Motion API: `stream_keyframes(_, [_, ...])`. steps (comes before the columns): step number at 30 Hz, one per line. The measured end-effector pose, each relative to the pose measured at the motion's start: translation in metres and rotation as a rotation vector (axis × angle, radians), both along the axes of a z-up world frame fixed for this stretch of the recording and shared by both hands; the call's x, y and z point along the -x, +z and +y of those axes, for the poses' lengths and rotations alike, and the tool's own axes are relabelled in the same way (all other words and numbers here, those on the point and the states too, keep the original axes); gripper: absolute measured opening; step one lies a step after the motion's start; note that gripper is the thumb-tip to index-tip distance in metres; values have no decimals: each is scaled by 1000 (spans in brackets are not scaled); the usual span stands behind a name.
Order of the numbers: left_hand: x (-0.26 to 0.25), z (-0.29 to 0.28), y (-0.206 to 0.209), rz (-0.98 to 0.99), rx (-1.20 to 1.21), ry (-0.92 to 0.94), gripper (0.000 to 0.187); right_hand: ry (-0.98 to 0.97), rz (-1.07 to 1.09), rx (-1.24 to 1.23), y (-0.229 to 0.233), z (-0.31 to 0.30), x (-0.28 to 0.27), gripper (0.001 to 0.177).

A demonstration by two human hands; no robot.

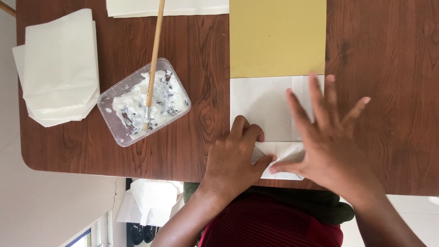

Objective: Manually assembling a paper bag by folding paper around a template and applying glue with a brush.

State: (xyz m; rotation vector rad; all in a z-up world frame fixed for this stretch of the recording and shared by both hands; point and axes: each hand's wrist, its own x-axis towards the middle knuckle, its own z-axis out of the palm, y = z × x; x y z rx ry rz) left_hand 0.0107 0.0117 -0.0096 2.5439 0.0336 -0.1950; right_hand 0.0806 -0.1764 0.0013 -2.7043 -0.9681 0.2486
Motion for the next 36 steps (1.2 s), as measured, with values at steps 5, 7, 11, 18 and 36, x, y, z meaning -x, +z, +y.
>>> stream_keyframes(5, [0,0,1,-31,11,2,41,93,-95,-20,-4,24,15,162])
stream_keyframes(7, [2,0,1,-71,6,-1,41,44,-118,-17,-5,23,16,166])
stream_keyframes(11, [1,6,2,-41,44,-19,41,-43,-84,0,-7,13,13,156])
stream_keyframes(18, [17,32,12,-5,179,-223,50,-89,-28,-40,-7,6,14,149])
stream_keyframes(36, [32,39,-5,-192,-27,-181,68,-61,-10,-45,-7,-8,-5,147])
